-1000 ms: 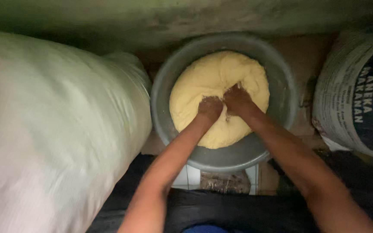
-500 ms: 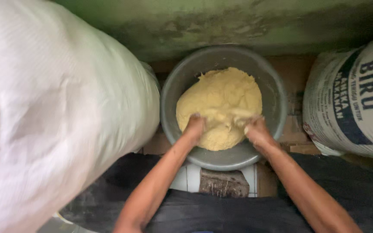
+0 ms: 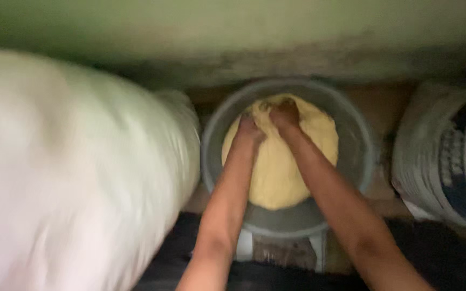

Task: The person kneads a large mass of yellow dough in a grey plastic basin using both hands. The person repeatedly presses, folds, and turns the dough within the basin.

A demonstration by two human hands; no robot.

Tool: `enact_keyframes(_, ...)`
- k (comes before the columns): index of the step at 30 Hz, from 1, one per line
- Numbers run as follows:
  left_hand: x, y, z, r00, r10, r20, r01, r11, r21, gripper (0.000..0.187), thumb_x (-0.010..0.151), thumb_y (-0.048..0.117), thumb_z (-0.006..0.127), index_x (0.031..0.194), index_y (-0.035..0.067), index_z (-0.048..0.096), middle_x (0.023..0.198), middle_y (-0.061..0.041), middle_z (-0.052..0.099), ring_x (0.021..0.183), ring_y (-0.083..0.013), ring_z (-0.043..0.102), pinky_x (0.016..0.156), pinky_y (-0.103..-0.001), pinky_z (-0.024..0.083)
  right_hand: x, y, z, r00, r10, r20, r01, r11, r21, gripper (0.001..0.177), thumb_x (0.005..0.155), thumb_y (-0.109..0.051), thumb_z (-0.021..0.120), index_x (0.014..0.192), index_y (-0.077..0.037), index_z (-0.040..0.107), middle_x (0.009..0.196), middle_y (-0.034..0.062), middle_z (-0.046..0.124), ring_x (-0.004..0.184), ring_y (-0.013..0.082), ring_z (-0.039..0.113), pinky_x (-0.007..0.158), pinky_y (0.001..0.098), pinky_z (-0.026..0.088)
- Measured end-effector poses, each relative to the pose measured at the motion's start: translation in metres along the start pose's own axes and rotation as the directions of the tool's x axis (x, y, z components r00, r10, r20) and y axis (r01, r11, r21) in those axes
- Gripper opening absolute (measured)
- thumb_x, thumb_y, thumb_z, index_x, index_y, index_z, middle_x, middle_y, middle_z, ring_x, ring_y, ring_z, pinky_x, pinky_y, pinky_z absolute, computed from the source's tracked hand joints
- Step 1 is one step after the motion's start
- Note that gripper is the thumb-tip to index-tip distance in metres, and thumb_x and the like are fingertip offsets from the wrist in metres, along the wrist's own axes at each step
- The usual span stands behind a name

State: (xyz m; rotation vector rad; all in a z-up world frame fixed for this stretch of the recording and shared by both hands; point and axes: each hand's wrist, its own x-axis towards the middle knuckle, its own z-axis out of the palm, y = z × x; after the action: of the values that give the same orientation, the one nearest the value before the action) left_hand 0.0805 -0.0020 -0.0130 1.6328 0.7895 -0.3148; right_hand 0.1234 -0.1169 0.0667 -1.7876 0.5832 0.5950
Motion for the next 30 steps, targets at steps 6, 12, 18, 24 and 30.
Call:
enact_keyframes(6, -0.103, -0.012, -0.009, 0.992, 0.120, 0.025, -0.123, 0.972, 0.198, 0.032, 0.084, 0.018, 0.071, 0.105, -0.007, 0.067, 0.100, -0.029, 0.069, 0.098, -0.0446, 0.068, 0.086, -0.049, 0.054, -0.121, 0.041, -0.106, 0.969, -0.066, 0.238, 0.007, 0.970, 0.242, 0.038, 0.091, -0.020, 0.071, 0.122, 0.000, 0.063, 0.115, 0.0165, 0.070, 0.110, 0.0310, 0.067, 0.097, 0.0437, 0.054)
enact_keyframes(12, -0.249, -0.049, -0.060, 0.846, 0.319, 0.427, -0.533, 0.539, 0.652, 0.032, 0.082, 0.018, 0.073, 0.102, -0.006, 0.068, 0.099, -0.027, 0.070, 0.096, -0.0438, 0.068, 0.086, -0.048, 0.055, -0.221, 0.089, -0.164, 0.837, -0.169, 0.520, 0.528, 0.500, -0.687, 0.023, 0.085, -0.016, 0.074, 0.103, -0.002, 0.074, 0.104, 0.0191, 0.073, 0.110, 0.0337, 0.067, 0.114, 0.0438, 0.045)
enact_keyframes(18, -0.250, -0.046, -0.045, 0.675, 0.157, 0.721, -0.737, 0.098, 0.669, 0.022, 0.099, 0.018, 0.055, 0.101, 0.004, 0.072, 0.100, -0.017, 0.074, 0.099, -0.0324, 0.071, 0.093, -0.050, 0.053, -0.182, 0.102, -0.113, 0.635, -0.355, 0.687, 0.753, 0.084, -0.653, 0.026, 0.070, -0.005, 0.074, 0.096, -0.003, 0.076, 0.108, 0.0241, 0.068, 0.112, 0.0418, 0.060, 0.103, 0.0497, 0.043)
enact_keyframes(24, -0.138, -0.067, 0.017, 0.753, 0.174, 0.635, -0.651, 0.054, 0.757, 0.025, 0.092, 0.015, 0.054, 0.106, 0.003, 0.071, 0.109, -0.020, 0.072, 0.101, -0.0338, 0.070, 0.084, -0.046, 0.056, -0.057, 0.093, -0.066, 0.745, -0.264, 0.612, 0.644, 0.048, -0.763, 0.031, 0.074, -0.014, 0.071, 0.101, 0.000, 0.075, 0.118, 0.0242, 0.066, 0.117, 0.0393, 0.058, 0.102, 0.0488, 0.046)
enact_keyframes(30, -0.119, -0.046, 0.022, 0.815, 0.213, 0.540, -0.574, 0.165, 0.802, 0.020, 0.096, 0.011, 0.057, 0.096, 0.006, 0.076, 0.104, -0.019, 0.074, 0.099, -0.0358, 0.072, 0.088, -0.050, 0.055, -0.073, 0.070, -0.074, 0.786, -0.264, 0.559, 0.604, 0.137, -0.785, 0.038, 0.071, -0.017, 0.076, 0.105, 0.001, 0.073, 0.117, 0.0237, 0.066, 0.118, 0.0386, 0.060, 0.108, 0.0479, 0.044)
